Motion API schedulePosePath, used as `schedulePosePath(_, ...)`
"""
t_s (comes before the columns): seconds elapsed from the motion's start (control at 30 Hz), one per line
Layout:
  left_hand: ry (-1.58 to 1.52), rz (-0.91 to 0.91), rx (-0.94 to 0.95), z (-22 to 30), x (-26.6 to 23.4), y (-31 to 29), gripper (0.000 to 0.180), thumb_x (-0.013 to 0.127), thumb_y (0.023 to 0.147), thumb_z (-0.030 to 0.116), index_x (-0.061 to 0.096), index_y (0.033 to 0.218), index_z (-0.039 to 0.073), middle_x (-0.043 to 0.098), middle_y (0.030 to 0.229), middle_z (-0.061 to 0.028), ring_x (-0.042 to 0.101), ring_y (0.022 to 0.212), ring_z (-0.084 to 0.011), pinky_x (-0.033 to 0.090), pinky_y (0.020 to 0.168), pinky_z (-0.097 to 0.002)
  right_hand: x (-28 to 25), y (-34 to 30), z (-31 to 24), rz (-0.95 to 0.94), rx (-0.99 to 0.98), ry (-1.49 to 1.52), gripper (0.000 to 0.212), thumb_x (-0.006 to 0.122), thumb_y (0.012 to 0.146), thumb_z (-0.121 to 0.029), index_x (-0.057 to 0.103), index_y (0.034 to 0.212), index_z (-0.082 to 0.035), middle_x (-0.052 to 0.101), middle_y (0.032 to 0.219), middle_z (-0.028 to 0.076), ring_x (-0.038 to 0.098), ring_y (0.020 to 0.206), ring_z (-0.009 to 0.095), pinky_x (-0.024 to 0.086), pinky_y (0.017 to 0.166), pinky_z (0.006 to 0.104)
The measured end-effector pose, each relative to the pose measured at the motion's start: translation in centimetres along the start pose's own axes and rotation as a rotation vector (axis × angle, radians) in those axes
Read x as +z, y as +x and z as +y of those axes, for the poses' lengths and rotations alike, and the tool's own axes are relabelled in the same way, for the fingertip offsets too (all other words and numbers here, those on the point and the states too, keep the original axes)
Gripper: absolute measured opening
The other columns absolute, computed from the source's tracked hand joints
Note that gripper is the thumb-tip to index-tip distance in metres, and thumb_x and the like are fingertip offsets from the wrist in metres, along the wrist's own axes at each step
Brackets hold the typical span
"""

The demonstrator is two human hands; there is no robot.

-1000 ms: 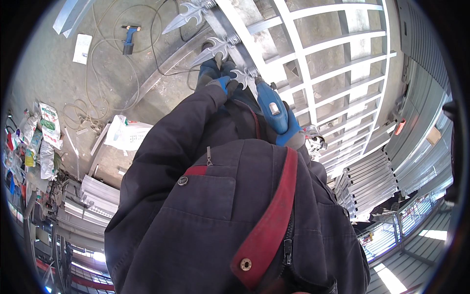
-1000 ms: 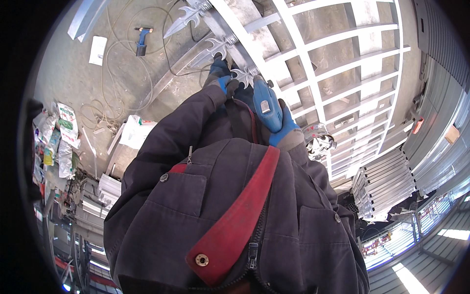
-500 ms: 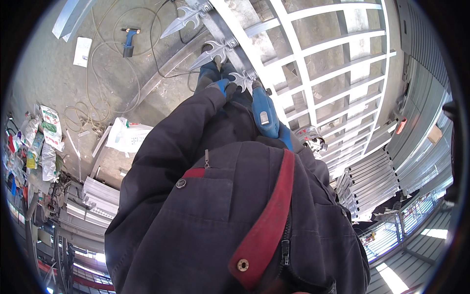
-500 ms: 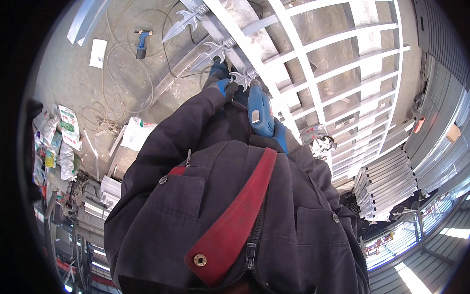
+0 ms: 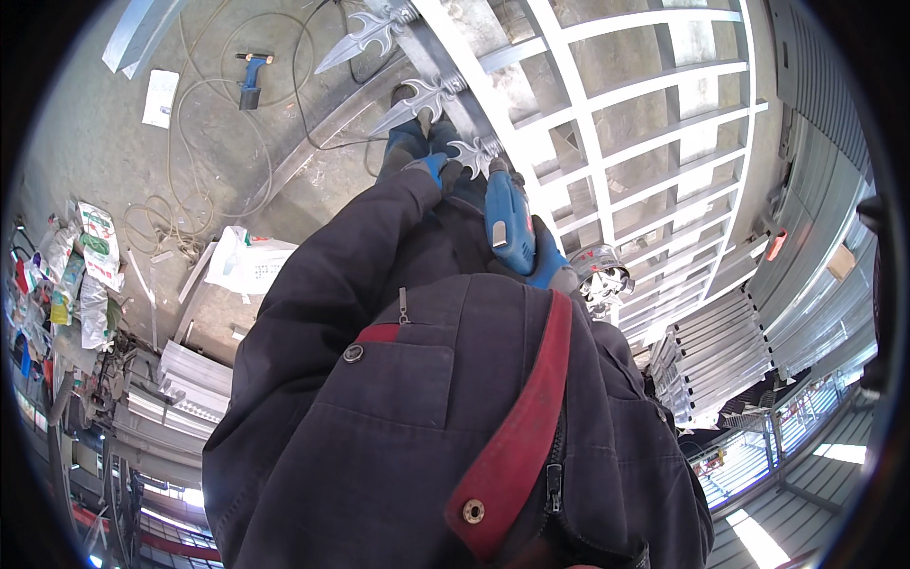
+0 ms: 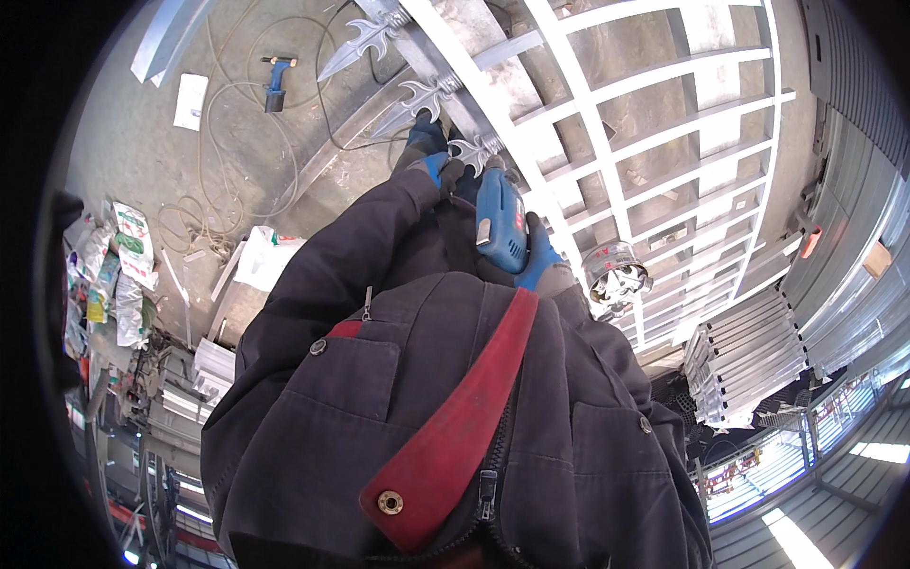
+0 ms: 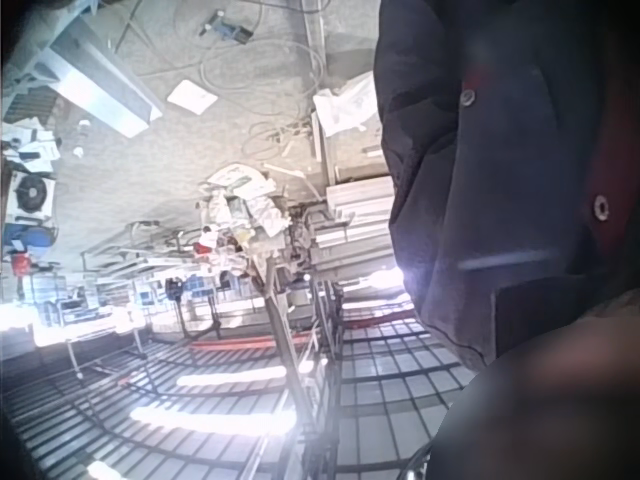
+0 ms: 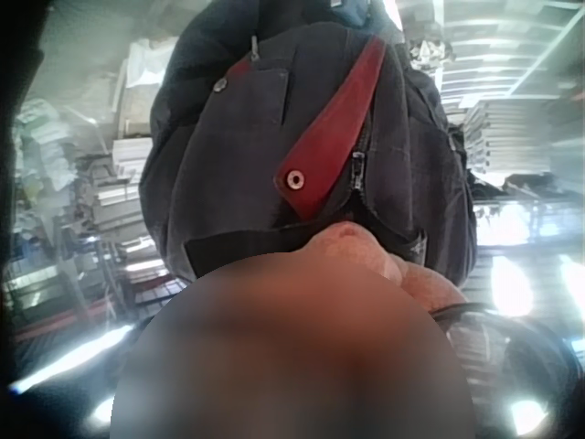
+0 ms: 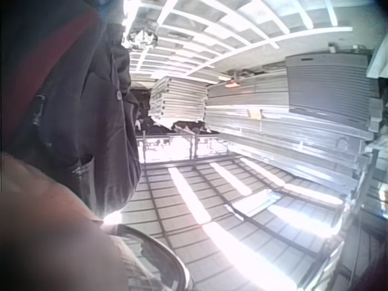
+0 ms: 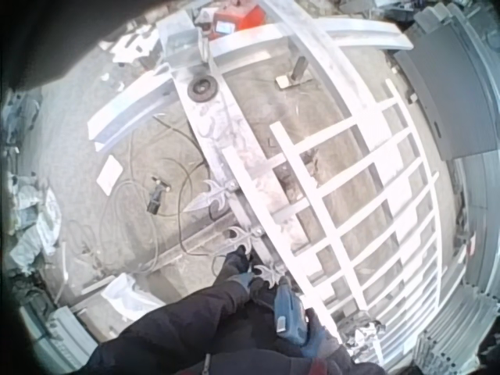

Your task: The person uses a hammer to tap a metal fitting into place on a white metal frame, then uses a corded drill to fasten the fitting with screws. The person repeats this process for additional fittings along the frame.

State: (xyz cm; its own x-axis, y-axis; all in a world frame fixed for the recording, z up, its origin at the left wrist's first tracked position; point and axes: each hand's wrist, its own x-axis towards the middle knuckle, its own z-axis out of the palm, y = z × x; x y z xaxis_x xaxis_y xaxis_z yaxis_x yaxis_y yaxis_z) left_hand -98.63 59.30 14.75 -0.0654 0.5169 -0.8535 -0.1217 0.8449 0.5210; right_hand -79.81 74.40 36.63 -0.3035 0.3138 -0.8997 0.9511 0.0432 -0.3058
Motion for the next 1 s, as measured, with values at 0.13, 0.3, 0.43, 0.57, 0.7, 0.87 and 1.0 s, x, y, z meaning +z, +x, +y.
schedulePosePath(0.13,0.042,0.020,0.033,-0.5,0.3,0.4,0.044,0.061,0.103,0.051,0.071,0.104,0.008,0.073,0.084,-0.0090,0.070,0.077,-0.0233,0.055,0.074,-0.0389,-0.4,0.0,-0.1,-0.031,-0.032,-0.047,0.126,0.090,0.077,-0.050,0.017,0.168,-0.003,0.068,0.134,0.028,0.070,0.120,0.042,0.057,0.098,0.0466)
schedulePosePath(0.3,0.078,0.047,0.044,-0.8,0.4,0.7,0.046,0.060,0.103,0.053,0.070,0.102,0.007,0.073,0.084,-0.0094,0.070,0.078,-0.0234,0.054,0.074,-0.0396,-0.3,0.2,0.5,0.078,-0.123,-0.042,0.122,0.088,0.079,-0.048,0.018,0.168,-0.004,0.068,0.133,0.030,0.072,0.117,0.042,0.058,0.095,0.0471)
schedulePosePath(0.43,0.058,0.037,0.034,-0.7,0.4,0.5,0.047,0.060,0.103,0.053,0.070,0.102,0.007,0.072,0.084,-0.0094,0.070,0.078,-0.0227,0.054,0.074,-0.0395,-0.5,0.4,0.5,0.144,-0.217,0.015,0.116,0.088,0.081,-0.048,0.025,0.166,-0.001,0.066,0.137,0.029,0.070,0.121,0.039,0.058,0.097,0.0441)
schedulePosePath(0.57,0.039,0.029,0.037,-0.7,0.5,0.5,0.047,0.060,0.103,0.053,0.070,0.102,0.007,0.072,0.084,-0.0094,0.069,0.078,-0.0219,0.054,0.075,-0.0391,-1.3,1.0,-0.5,0.080,-0.150,0.039,0.120,0.091,0.078,-0.053,0.027,0.164,0.002,0.064,0.141,0.028,0.067,0.127,0.037,0.057,0.100,0.0419)
schedulePosePath(0.7,0.070,0.042,0.033,-0.7,0.5,0.6,0.046,0.060,0.104,0.052,0.070,0.103,0.007,0.072,0.085,-0.0096,0.069,0.078,-0.0222,0.054,0.075,-0.0389,-2.5,0.2,-2.2,0.075,-0.127,0.034,0.120,0.091,0.077,-0.055,0.030,0.163,0.001,0.064,0.140,0.029,0.067,0.127,0.038,0.056,0.102,0.0424)
schedulePosePath(0.87,0.097,0.039,0.040,-0.5,0.3,0.3,0.045,0.061,0.104,0.051,0.071,0.106,0.008,0.073,0.088,-0.0113,0.071,0.082,-0.0250,0.055,0.076,-0.0401,-3.6,-0.3,-4.6,0.046,0.012,-0.017,0.118,0.089,0.077,-0.057,0.032,0.162,0.002,0.065,0.138,0.030,0.068,0.126,0.039,0.056,0.102,0.0431)
schedulePosePath(1.0,0.127,0.051,0.067,-0.4,0.2,0.3,0.045,0.059,0.104,0.052,0.071,0.110,0.009,0.074,0.091,-0.0143,0.072,0.086,-0.0302,0.055,0.081,-0.0430,-4.2,-0.2,-6.1,0.009,-0.012,-0.072,0.112,0.091,0.079,-0.050,0.036,0.161,0.003,0.066,0.140,0.026,0.068,0.127,0.034,0.056,0.103,0.0436)
